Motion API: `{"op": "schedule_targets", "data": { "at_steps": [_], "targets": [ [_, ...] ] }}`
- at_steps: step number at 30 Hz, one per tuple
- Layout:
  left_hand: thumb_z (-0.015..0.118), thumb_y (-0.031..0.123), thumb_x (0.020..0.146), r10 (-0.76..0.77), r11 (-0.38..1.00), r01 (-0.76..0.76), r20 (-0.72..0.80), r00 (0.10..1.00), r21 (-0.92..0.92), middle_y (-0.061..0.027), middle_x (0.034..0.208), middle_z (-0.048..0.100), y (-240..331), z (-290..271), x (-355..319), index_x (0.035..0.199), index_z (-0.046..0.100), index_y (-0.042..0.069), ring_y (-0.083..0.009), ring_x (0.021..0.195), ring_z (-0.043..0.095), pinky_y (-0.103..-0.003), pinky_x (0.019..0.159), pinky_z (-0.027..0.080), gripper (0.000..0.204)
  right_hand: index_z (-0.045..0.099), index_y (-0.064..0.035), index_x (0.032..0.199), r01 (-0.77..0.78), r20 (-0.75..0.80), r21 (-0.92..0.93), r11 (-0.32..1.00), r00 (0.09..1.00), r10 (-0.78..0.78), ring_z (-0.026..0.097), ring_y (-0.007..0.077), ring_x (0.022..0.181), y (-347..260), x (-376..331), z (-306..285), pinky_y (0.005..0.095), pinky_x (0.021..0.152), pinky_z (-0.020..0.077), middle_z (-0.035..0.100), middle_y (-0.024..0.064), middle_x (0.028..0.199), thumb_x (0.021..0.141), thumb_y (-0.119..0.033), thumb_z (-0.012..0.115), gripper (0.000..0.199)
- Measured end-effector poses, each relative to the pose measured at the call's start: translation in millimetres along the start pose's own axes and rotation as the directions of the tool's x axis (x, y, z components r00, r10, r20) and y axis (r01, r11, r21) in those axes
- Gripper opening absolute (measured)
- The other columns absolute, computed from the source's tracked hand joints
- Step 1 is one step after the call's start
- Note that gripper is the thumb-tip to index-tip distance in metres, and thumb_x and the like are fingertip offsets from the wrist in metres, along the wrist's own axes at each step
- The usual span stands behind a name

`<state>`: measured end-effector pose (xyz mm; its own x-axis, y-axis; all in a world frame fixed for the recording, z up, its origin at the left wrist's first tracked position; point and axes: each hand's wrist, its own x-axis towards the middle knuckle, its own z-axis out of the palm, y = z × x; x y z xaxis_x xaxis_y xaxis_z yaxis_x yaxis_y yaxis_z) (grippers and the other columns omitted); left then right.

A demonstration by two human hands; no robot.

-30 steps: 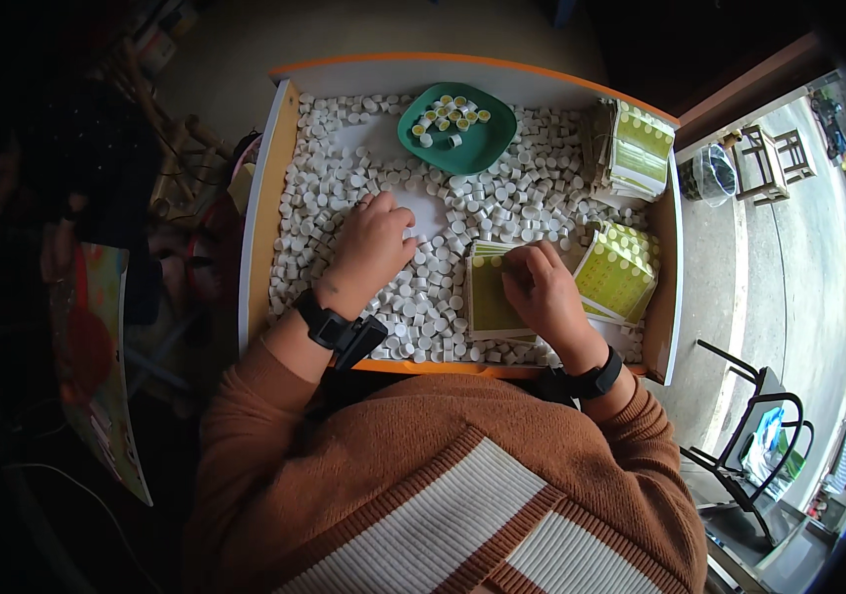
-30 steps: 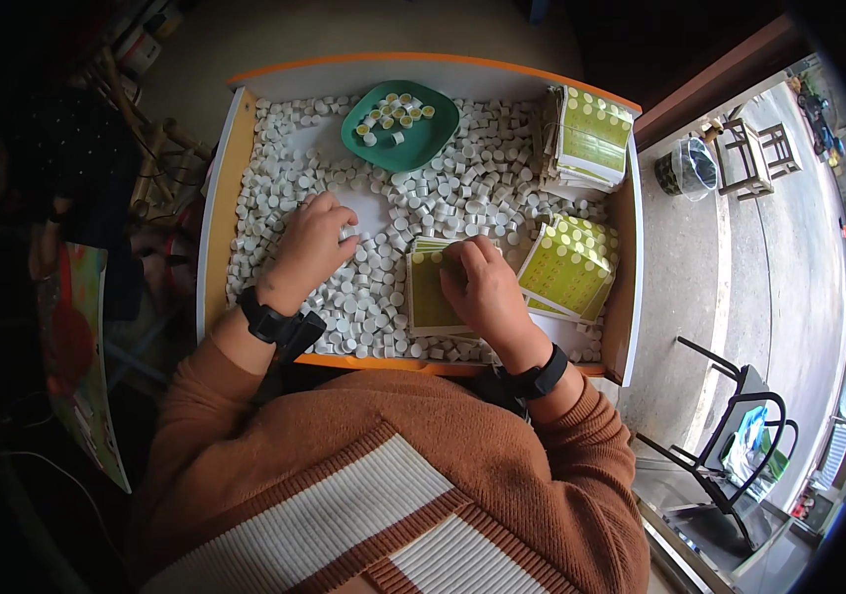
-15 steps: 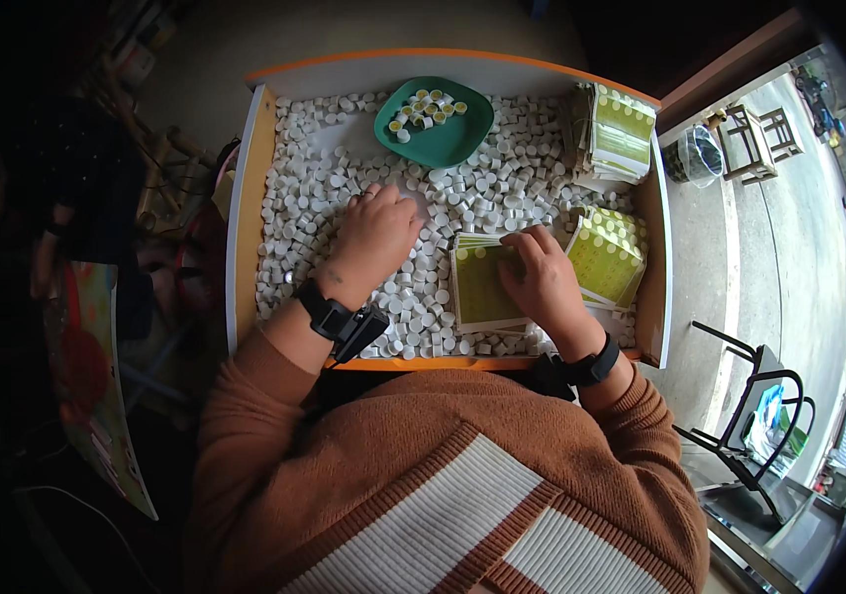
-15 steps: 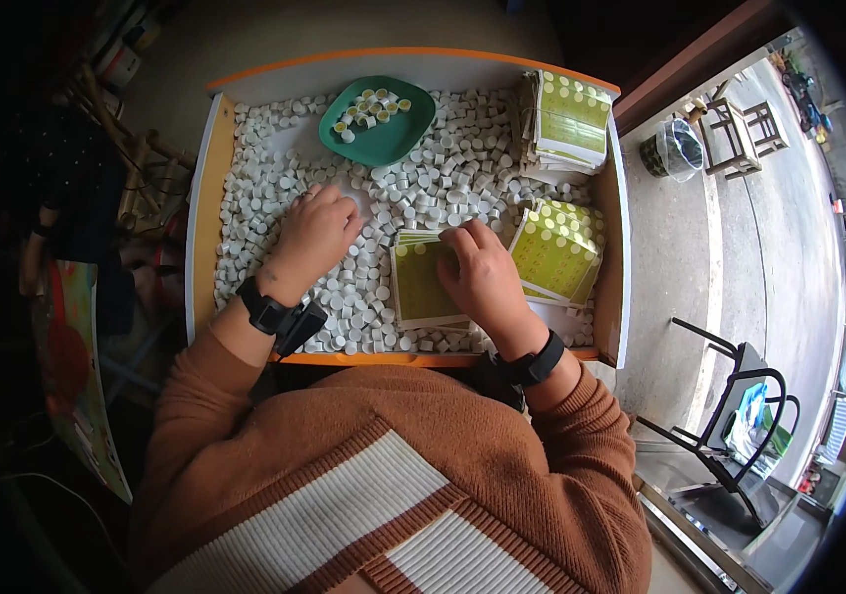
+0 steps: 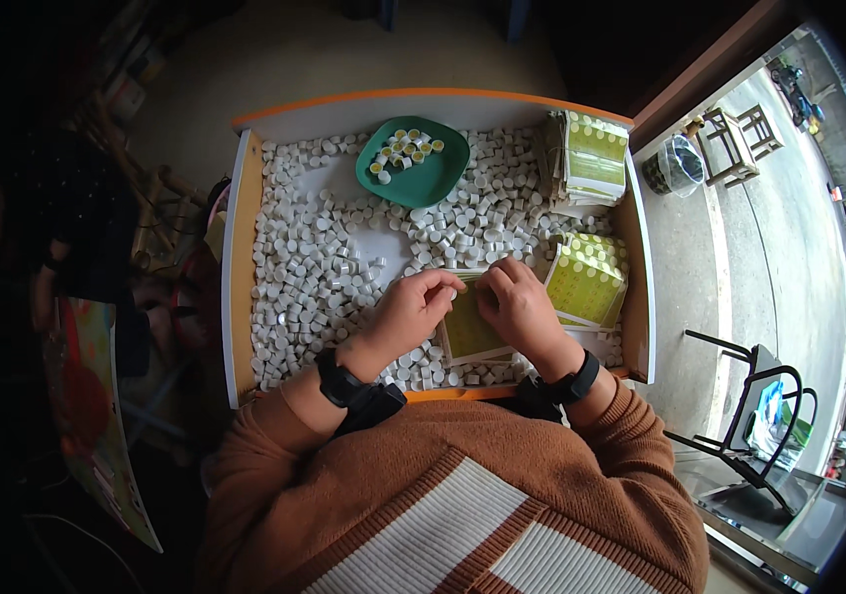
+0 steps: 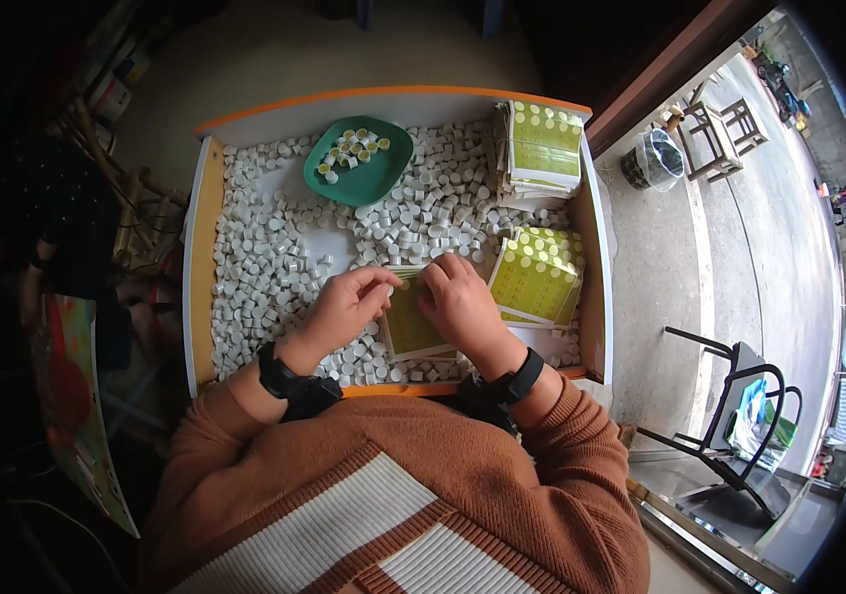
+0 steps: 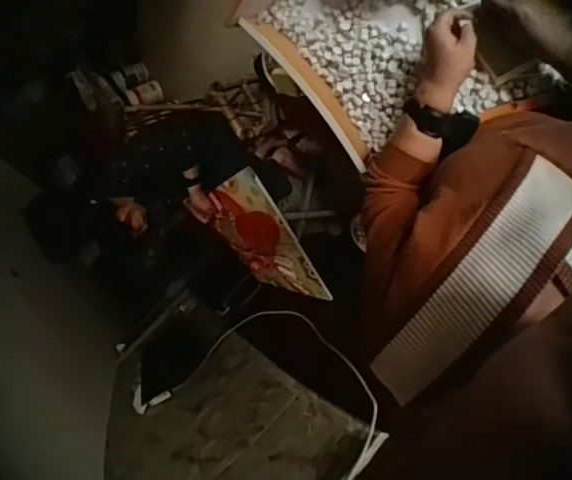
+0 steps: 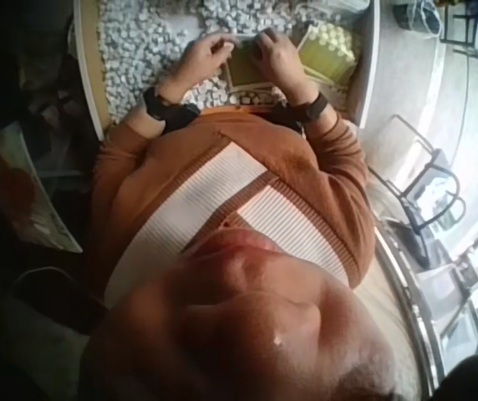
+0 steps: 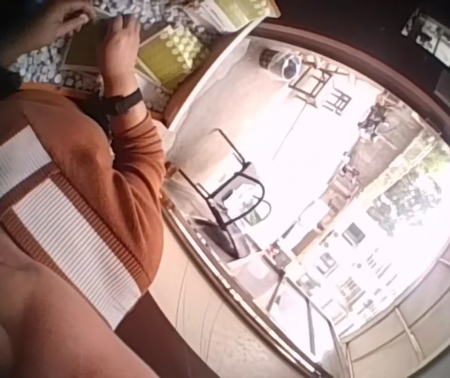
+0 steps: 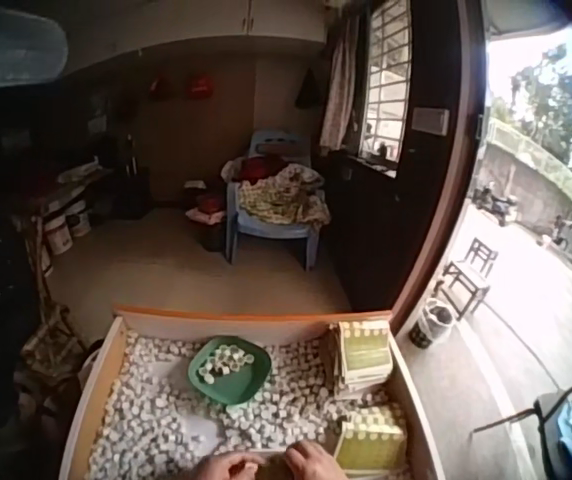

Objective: The person inserts small white foam shoe components into green envelopes by hand, then stacks the filled envelopes systematically.

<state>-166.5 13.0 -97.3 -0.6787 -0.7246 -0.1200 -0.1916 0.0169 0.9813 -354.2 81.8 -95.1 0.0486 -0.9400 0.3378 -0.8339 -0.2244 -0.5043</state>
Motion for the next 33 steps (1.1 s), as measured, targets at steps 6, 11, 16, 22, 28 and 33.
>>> {"op": "schedule_targets", "data": {
  "at_steps": [6,11,16,22,28,33],
  "targets": [
    [0.061,0.001,0.086,0.019,0.998,-0.013,-0.079,0.997,0.065,0.0005,0.081,0.061,11.9,-4.2,-12.7,0.107,0.059,0.002,-0.0041,0.071,0.056,-0.021,0.063,0.047,0.021,0.056,-0.0025,0.086,-0.231,0.079,0.301,0.925,0.973,0.217,0.058,0.0206,0.074,1.3,-1.2,-2.4,0.0313,0.067,0.0482,0.059,0.0091,0.084,0.079,-0.003,0.063,0.010],
    [0.064,0.000,0.083,0.164,0.967,-0.121,-0.186,0.969,0.224,-0.0025,0.082,0.063,33.9,-11.0,-21.4,0.106,0.059,0.001,-0.0073,0.070,0.059,-0.023,0.063,0.049,0.023,0.056,-0.0038,0.094,-0.461,0.380,0.848,0.262,0.873,0.307,0.052,0.0089,0.072,-16.8,13.5,-23.5,0.0219,0.064,0.0427,0.059,0.0026,0.086,0.089,-0.005,0.057,0.006],
    [0.067,0.001,0.079,0.375,0.892,-0.276,-0.242,0.895,0.359,-0.0103,0.080,0.066,48.8,-11.6,-27.2,0.100,0.059,0.002,-0.0183,0.068,0.066,-0.029,0.060,0.052,0.022,0.057,-0.0029,0.104,-0.574,0.583,0.812,-0.104,0.794,0.170,0.050,0.0090,0.071,-42.0,22.2,-40.3,0.0191,0.063,0.0399,0.057,0.0000,0.086,0.090,-0.007,0.054,0.014],
    [0.068,-0.002,0.078,0.408,0.879,-0.299,-0.258,0.876,0.372,-0.0056,0.083,0.064,52.8,-7.0,-41.2,0.098,0.059,0.002,-0.0131,0.071,0.063,-0.026,0.065,0.051,0.023,0.059,-0.0036,0.109,-0.598,0.609,0.791,-0.131,0.790,0.069,0.048,0.0044,0.068,-57.8,15.6,-42.9,0.0166,0.059,0.0369,0.057,-0.0020,0.083,0.093,-0.013,0.053,0.019],
    [0.068,-0.002,0.077,0.428,0.876,-0.328,-0.254,0.867,0.354,-0.0058,0.082,0.064,58.0,-3.2,-51.4,0.099,0.059,0.003,-0.0138,0.071,0.063,-0.026,0.065,0.051,0.024,0.059,-0.0030,0.111,-0.594,0.599,0.801,-0.077,0.795,0.099,0.047,0.0039,0.067,-64.0,7.1,-41.9,0.0165,0.057,0.0355,0.057,-0.0019,0.082,0.093,-0.013,0.053,0.021],
    [0.067,0.001,0.078,0.493,0.838,-0.372,-0.259,0.831,0.399,-0.0086,0.081,0.065,62.4,-1.8,-58.1,0.100,0.059,0.003,-0.0186,0.069,0.065,-0.030,0.062,0.051,0.023,0.058,-0.0024,0.112,-0.592,0.587,0.806,0.021,0.803,0.104,0.047,0.0037,0.068,-65.9,4.2,-44.8,0.0169,0.057,0.0359,0.057,-0.0015,0.082,0.092,-0.012,0.055,0.023]
  ]
}}
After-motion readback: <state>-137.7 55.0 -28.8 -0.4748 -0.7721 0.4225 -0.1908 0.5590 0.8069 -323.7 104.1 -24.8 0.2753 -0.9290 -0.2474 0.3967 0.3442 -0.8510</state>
